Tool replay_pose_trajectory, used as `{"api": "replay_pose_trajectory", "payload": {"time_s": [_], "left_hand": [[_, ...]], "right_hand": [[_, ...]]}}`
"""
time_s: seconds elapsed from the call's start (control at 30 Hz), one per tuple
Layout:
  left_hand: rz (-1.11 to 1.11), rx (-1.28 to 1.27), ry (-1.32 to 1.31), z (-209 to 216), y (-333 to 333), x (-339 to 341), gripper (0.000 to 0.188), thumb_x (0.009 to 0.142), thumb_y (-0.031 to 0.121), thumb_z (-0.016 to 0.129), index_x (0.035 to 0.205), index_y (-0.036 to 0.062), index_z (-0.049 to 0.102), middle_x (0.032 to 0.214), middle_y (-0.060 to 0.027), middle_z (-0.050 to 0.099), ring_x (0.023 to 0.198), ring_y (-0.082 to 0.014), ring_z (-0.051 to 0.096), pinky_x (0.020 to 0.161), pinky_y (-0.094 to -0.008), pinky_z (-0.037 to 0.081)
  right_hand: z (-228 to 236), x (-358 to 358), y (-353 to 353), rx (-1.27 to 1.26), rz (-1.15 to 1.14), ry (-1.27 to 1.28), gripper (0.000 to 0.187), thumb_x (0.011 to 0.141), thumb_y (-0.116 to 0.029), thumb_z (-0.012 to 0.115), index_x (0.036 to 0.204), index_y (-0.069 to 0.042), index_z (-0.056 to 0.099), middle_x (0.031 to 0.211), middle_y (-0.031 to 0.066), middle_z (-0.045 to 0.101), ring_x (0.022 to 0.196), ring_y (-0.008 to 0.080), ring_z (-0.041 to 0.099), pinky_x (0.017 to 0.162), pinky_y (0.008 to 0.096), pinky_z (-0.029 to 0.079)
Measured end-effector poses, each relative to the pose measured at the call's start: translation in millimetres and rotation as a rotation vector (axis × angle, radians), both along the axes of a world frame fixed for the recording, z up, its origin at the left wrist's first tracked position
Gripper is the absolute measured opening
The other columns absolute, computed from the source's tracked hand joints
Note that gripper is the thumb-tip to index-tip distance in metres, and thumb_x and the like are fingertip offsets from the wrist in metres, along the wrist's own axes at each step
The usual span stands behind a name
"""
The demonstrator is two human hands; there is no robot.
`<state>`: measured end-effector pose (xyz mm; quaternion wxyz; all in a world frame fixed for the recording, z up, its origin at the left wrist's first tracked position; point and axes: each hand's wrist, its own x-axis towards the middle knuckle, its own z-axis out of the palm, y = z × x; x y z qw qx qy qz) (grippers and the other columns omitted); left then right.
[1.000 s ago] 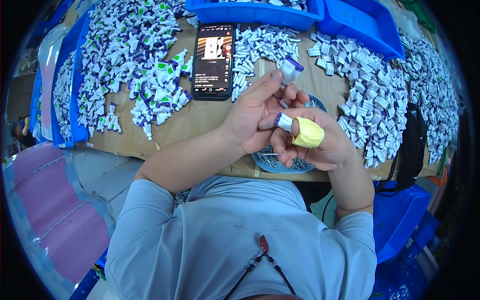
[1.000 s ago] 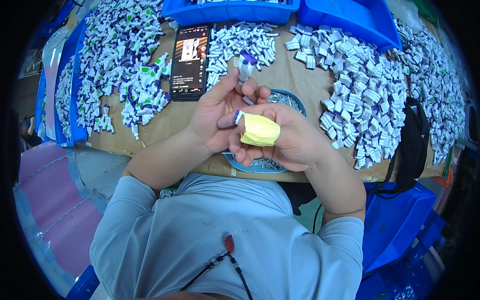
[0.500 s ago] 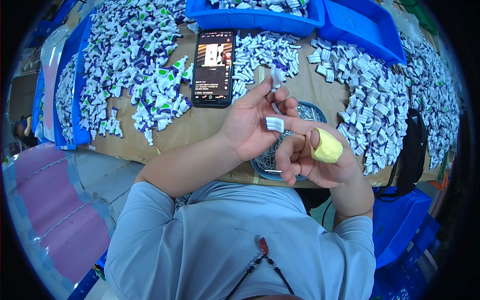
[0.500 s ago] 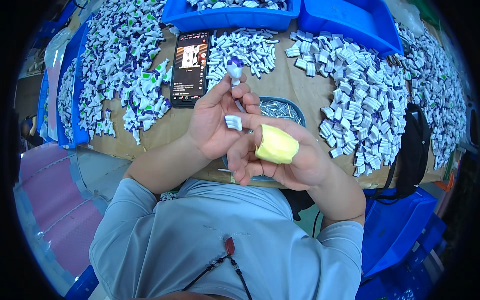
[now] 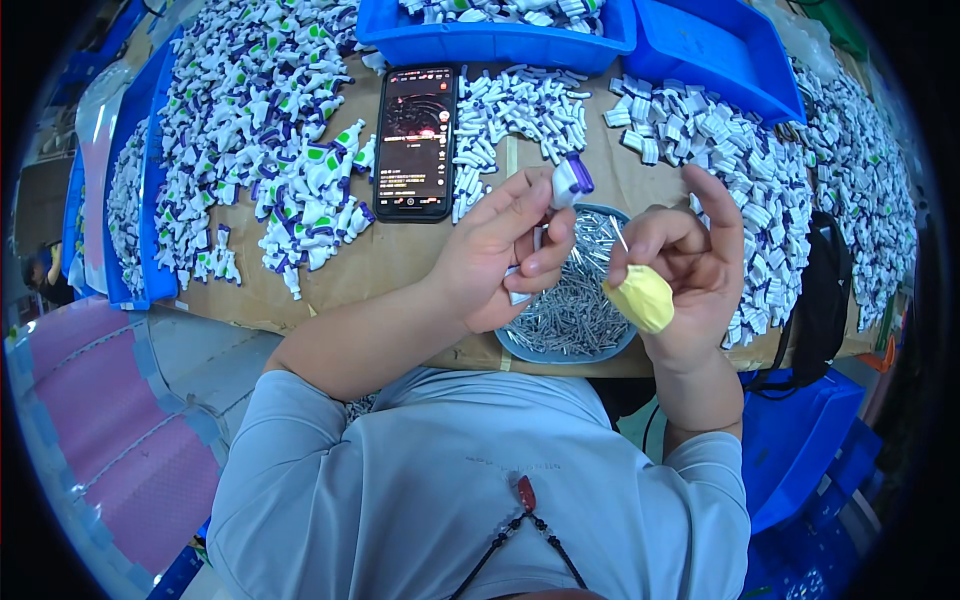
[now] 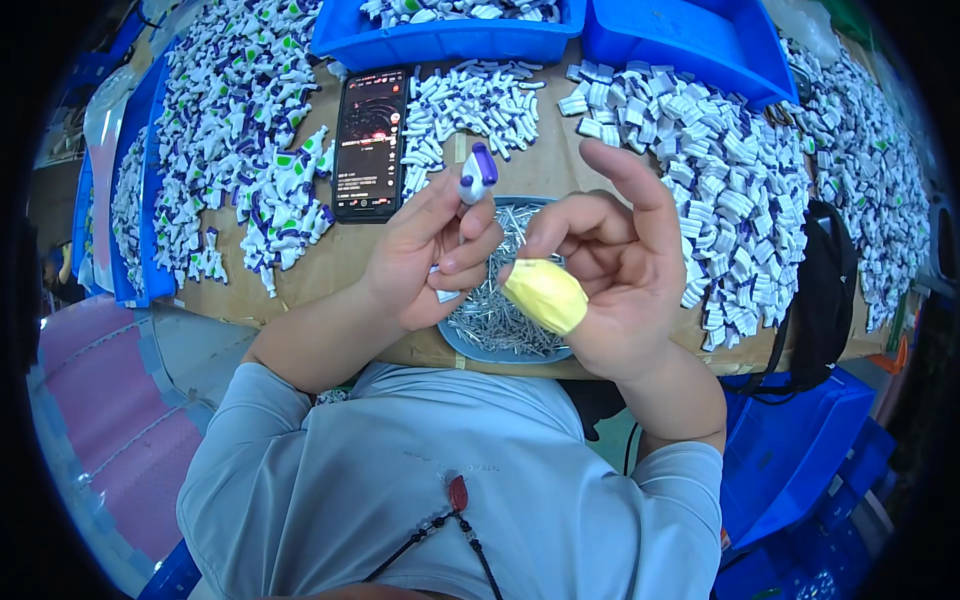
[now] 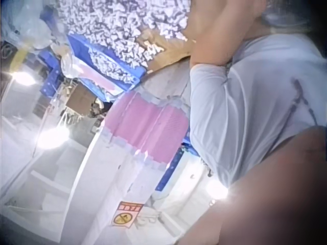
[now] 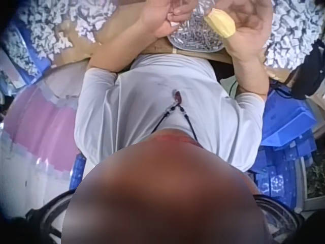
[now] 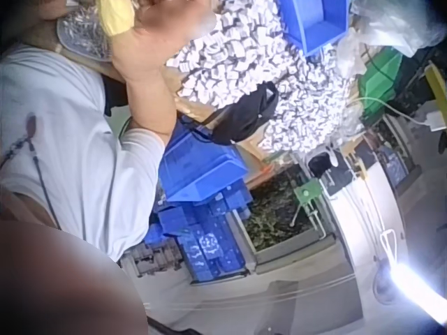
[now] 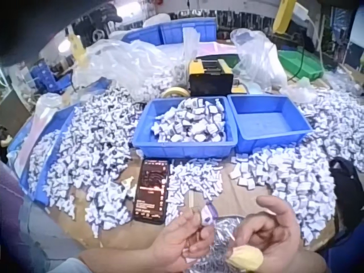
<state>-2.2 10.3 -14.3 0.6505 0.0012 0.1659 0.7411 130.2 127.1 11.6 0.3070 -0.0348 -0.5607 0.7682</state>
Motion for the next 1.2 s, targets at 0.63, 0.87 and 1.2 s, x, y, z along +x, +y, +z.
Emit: {"api": "replay_pose_trajectory", "payload": {"time_s": [0.63, 0.87, 1.2], "left_hand": [[-0.030, 0.036, 0.128, -4.1, -1.8, 3.6, 0.026, 0.098, 0.027, 0.043, 0.117, 0.0100, 0.044, 0.083, -0.0058, 0.051, 0.054, -0.0073, 0.039, 0.040, -0.0158, 0.030], [0.003, 0.005, 0.290, -1.3, -4.4, 9.4, 0.021, 0.097, 0.024, 0.047, 0.113, 0.0097, 0.043, 0.081, -0.0049, 0.050, 0.052, -0.0050, 0.036, 0.042, -0.0155, 0.028], [0.004, 0.032, 0.318, -4.3, -4.1, 4.5, 0.016, 0.096, 0.020, 0.050, 0.108, 0.0111, 0.043, 0.077, -0.0003, 0.046, 0.053, -0.0020, 0.030, 0.042, -0.0154, 0.025]], "right_hand": [[-4.5, -0.6, -0.7, 0.002, -0.046, -0.056, 0.065, 0.077, 0.007, 0.068, 0.131, 0.002, 0.032, 0.092, 0.0119, 0.057, 0.085, 0.0137, 0.058, 0.080, 0.0277, 0.051], [-8.3, -0.6, 0.3, 0.028, -0.064, -0.077, 0.058, 0.077, 0.004, 0.068, 0.126, 0.002, 0.037, 0.093, 0.0103, 0.056, 0.085, 0.0129, 0.058, 0.078, 0.0260, 0.050], [-8.4, -4.3, 7.2, 0.069, 0.116, -0.214, 0.013, 0.083, -0.005, 0.062, 0.093, 0.000, 0.055, 0.107, 0.0115, 0.052, 0.098, 0.0162, 0.054, 0.088, 0.0294, 0.041]]}}
